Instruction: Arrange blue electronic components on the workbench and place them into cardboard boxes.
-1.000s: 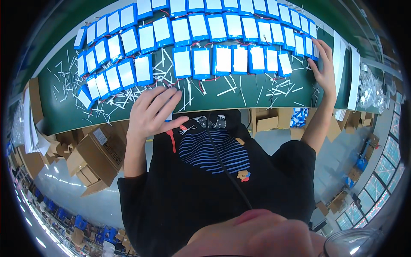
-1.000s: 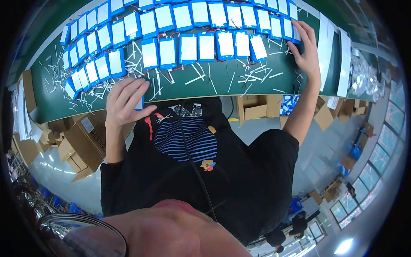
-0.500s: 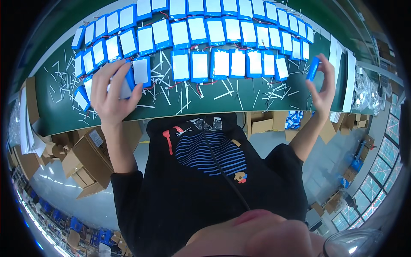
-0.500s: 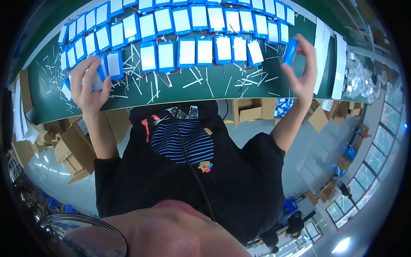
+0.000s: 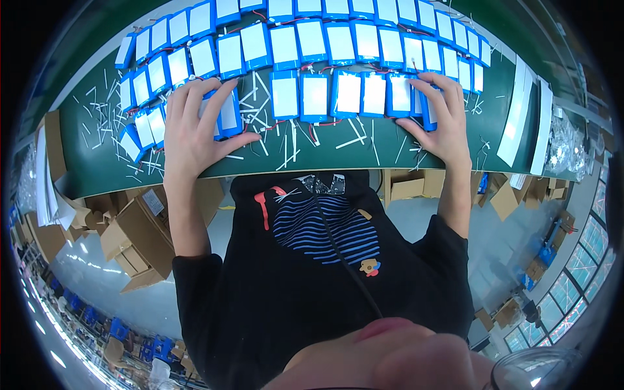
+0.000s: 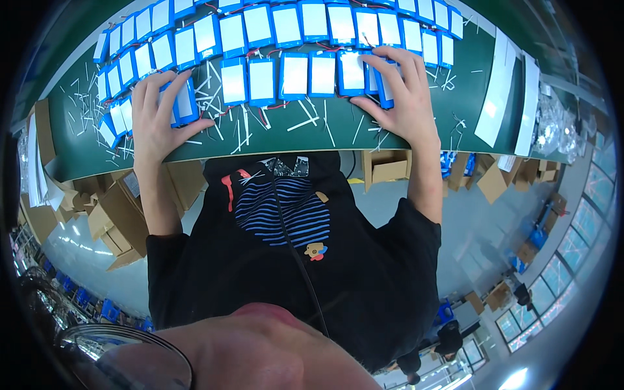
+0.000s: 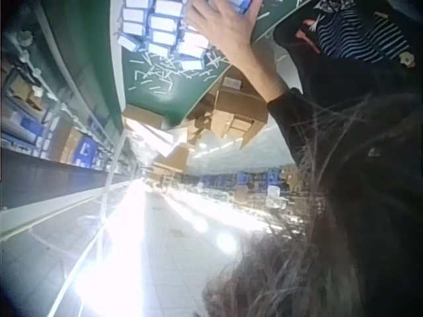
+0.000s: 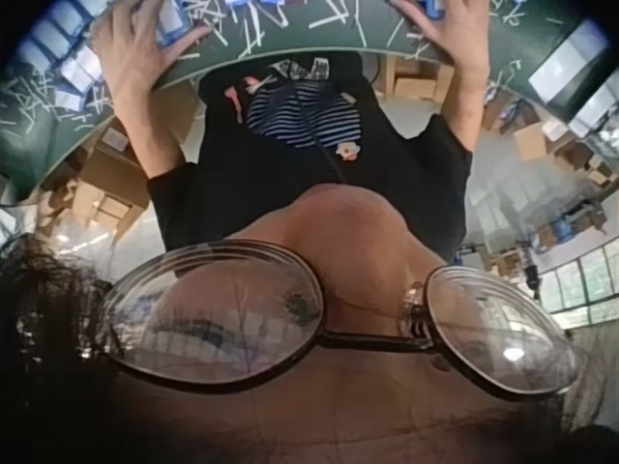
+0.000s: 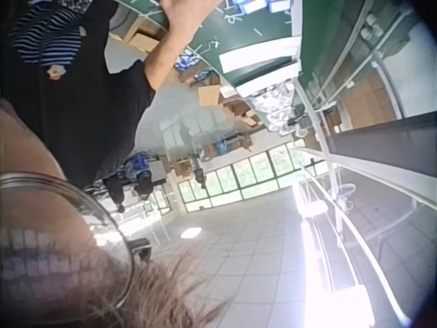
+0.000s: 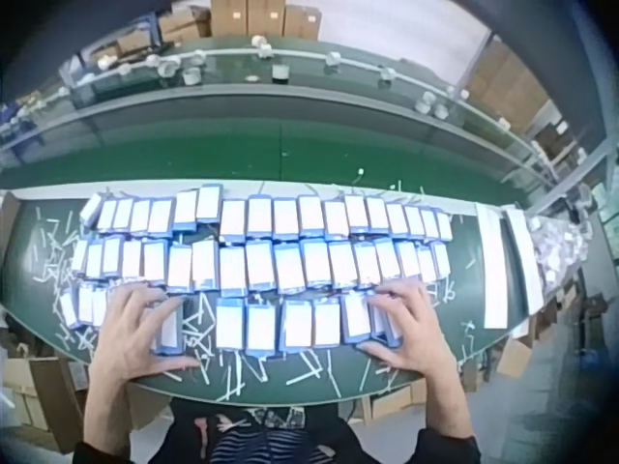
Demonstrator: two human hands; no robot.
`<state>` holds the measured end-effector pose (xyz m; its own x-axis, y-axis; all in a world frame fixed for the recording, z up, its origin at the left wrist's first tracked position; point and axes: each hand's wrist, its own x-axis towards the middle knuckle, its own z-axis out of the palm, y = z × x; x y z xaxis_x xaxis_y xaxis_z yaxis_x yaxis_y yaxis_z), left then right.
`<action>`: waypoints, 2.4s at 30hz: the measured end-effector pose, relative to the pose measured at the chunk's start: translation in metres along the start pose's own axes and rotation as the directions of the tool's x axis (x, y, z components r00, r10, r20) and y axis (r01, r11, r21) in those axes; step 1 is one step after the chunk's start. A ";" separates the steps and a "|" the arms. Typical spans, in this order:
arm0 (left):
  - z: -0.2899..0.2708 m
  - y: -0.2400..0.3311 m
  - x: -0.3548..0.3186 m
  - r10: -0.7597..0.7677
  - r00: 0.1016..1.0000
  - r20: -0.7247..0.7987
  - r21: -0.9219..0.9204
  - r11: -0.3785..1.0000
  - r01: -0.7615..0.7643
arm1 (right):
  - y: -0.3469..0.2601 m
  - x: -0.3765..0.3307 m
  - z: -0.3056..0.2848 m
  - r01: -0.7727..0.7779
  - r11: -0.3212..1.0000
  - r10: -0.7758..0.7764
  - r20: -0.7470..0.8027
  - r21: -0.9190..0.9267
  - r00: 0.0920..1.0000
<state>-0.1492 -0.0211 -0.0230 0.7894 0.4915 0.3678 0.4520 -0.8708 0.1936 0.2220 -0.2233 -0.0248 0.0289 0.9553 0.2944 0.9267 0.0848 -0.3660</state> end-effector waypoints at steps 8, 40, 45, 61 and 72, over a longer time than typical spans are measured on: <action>0.008 -0.009 -0.009 0.038 0.997 -0.072 -0.071 0.996 -0.044 | -0.006 -0.004 0.001 -0.125 0.981 0.130 -0.027 0.145 0.991; 0.006 0.077 0.063 0.092 0.979 0.180 -0.031 0.996 -0.088 | 0.046 -0.190 -0.047 0.834 -0.165 0.844 -0.362 0.526 0.396; 0.004 0.072 0.055 0.103 0.973 0.208 -0.022 0.995 -0.101 | 0.088 -0.312 0.048 0.838 -0.117 0.985 -0.049 0.532 0.168; -0.008 0.075 0.041 -0.056 0.993 0.105 -0.146 0.987 0.071 | 0.035 -0.284 0.174 -0.673 -0.133 0.670 0.566 0.728 0.480; 0.032 0.208 0.043 0.538 0.837 0.100 -0.433 0.781 -0.450 | -0.093 -0.184 0.092 0.266 -0.879 0.426 0.403 0.395 0.810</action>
<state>-0.0078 -0.1808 0.0038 0.9456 -0.0557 0.3206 -0.1821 -0.9071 0.3796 0.0957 -0.3809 -0.1261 0.2672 0.9240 -0.2736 -0.9552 0.2915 0.0514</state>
